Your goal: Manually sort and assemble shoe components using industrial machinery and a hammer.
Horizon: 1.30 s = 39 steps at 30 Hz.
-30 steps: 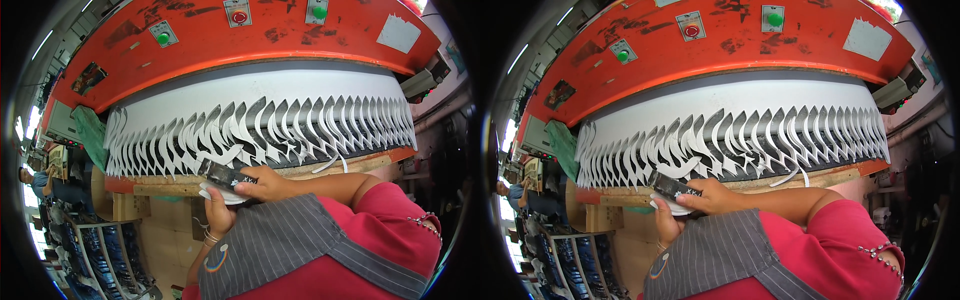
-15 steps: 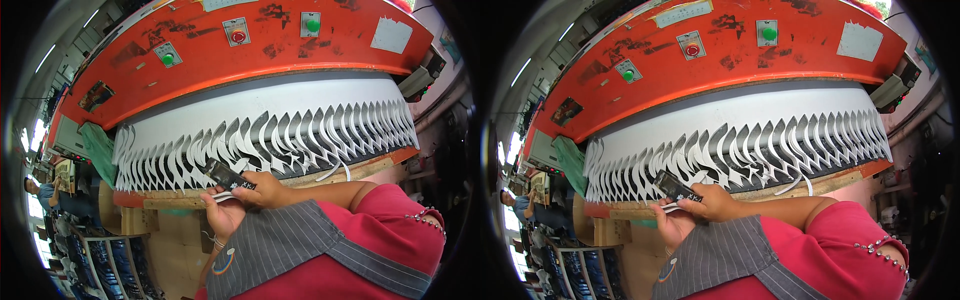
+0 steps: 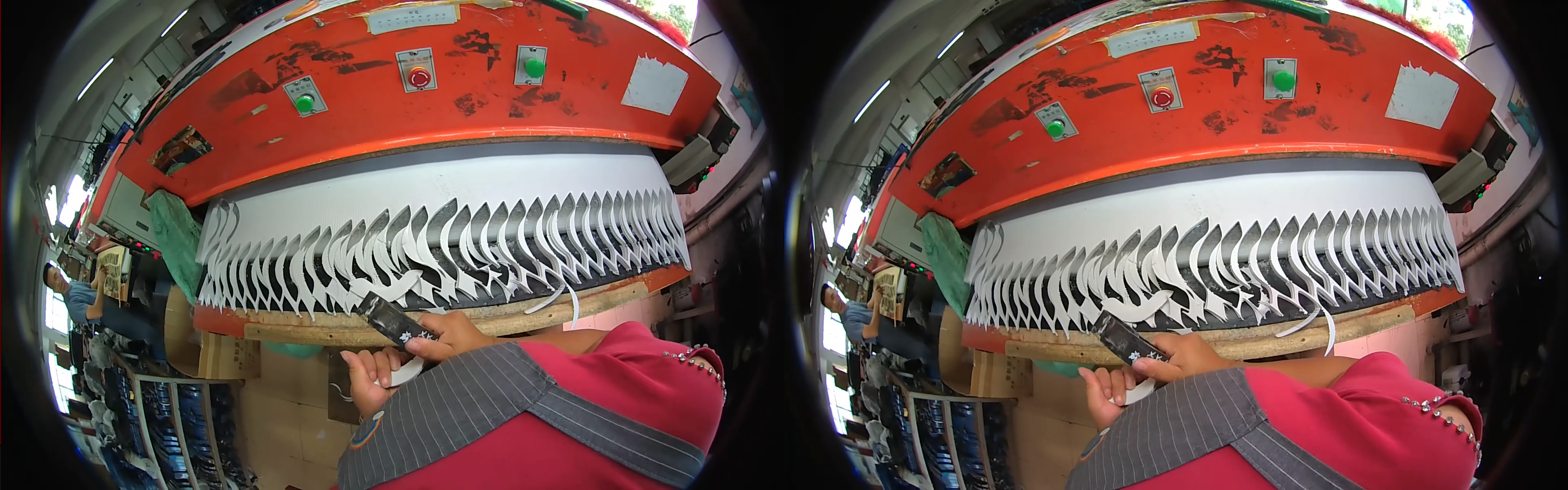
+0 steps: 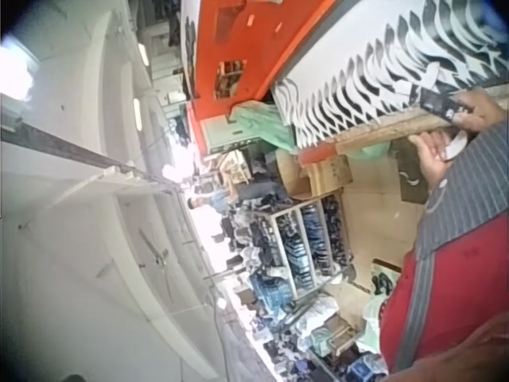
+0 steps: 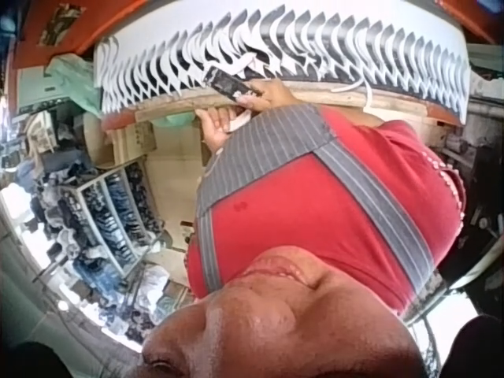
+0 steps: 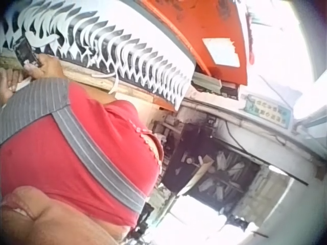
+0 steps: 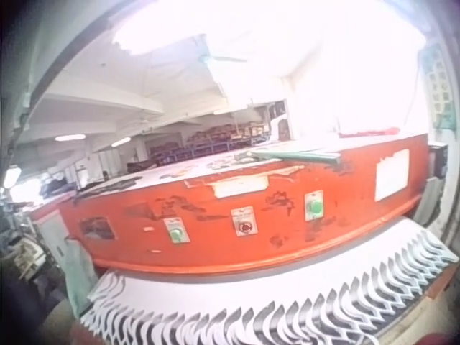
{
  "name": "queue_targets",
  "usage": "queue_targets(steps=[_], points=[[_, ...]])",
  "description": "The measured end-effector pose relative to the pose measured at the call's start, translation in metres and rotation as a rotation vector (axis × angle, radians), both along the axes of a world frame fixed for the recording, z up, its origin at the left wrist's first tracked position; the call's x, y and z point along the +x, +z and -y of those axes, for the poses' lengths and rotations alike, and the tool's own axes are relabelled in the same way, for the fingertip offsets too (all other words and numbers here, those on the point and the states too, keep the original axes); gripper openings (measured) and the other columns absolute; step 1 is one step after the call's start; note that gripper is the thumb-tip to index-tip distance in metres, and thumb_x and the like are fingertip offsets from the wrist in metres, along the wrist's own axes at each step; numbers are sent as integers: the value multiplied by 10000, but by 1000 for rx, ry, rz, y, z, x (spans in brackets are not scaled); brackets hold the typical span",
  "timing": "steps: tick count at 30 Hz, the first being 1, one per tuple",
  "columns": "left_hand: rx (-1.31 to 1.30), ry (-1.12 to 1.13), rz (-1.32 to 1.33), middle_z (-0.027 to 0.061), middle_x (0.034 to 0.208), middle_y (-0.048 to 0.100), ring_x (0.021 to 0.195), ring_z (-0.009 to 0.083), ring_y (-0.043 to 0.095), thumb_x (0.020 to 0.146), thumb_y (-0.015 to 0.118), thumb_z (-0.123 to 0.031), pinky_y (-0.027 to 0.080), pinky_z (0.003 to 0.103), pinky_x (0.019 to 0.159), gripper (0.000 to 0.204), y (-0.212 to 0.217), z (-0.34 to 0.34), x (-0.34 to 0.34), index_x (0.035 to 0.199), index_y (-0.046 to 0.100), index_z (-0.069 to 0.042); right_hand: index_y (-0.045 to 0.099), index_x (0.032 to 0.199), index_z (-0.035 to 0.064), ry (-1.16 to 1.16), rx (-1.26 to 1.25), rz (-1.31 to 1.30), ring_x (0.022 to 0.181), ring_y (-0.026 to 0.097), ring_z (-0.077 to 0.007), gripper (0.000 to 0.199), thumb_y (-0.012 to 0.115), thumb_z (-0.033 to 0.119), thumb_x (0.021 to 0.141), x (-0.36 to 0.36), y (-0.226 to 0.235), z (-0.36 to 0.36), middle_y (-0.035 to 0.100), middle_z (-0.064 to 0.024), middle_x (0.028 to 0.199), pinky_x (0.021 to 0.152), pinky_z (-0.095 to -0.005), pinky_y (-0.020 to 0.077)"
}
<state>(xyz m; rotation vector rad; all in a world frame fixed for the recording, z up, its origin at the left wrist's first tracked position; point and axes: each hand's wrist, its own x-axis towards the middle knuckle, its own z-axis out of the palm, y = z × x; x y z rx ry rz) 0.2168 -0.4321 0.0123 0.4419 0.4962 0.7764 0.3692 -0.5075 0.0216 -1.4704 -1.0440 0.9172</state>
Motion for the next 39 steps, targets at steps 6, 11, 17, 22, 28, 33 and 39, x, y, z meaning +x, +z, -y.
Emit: queue_targets(steps=[6,11,17,22,28,33,39], points=[[72,5,58,12,489,303,619,195,382,967,257,-474,370,350,727,511,-8,9,0,576,294,-147,617,852,-22,4,-54,-4,633,640,-219,418,606,396,840,-2,-6,12,629,-151,666,575,-307,488],[1607,69,-636,6,507,385,557,146,411,907,458,-326,379,303,608,380,29,-40,-62,587,377,-136,606,887,24,-346,-370,736,632,627,-252,219,608,223,796,58,8,23,616,-134,634,654,-378,508],[237,382,116,-33,497,307,518,92,352,953,396,-409,367,254,576,443,29,-50,-104,590,328,-164,438,650,140,-1054,343,-836,463,453,-152,508,483,610,838,174,9,108,451,-8,522,454,-281,383],[-83,-270,671,-11,582,429,591,115,438,954,425,-358,420,299,672,298,-9,-116,17,824,475,-94,520,727,43,-281,560,-1067,530,543,-247,686,293,677,858,152,-2,52,532,-88,578,537,-380,466],[1452,273,-1180,214,1302,364,1248,339,332,702,752,-232,253,442,1046,841,-11,-111,61,1339,279,47,619,774,34,-49,-225,11,536,589,-204,499,515,518,845,131,54,49,636,-66,654,509,-318,462],[1697,-409,-472,182,1047,602,1053,306,541,843,566,-450,399,433,918,565,27,-61,66,1164,506,11,615,800,-51,679,-304,800,670,609,-344,639,645,579,699,110,74,23,629,-201,723,609,-417,468],[2077,-983,-860,233,909,593,811,356,581,816,592,-262,467,409,722,487,20,-37,65,1172,480,51,585,1085,22,628,-68,899,883,597,-332,589,677,474,718,132,154,-12,616,-206,928,785,-402,465]])
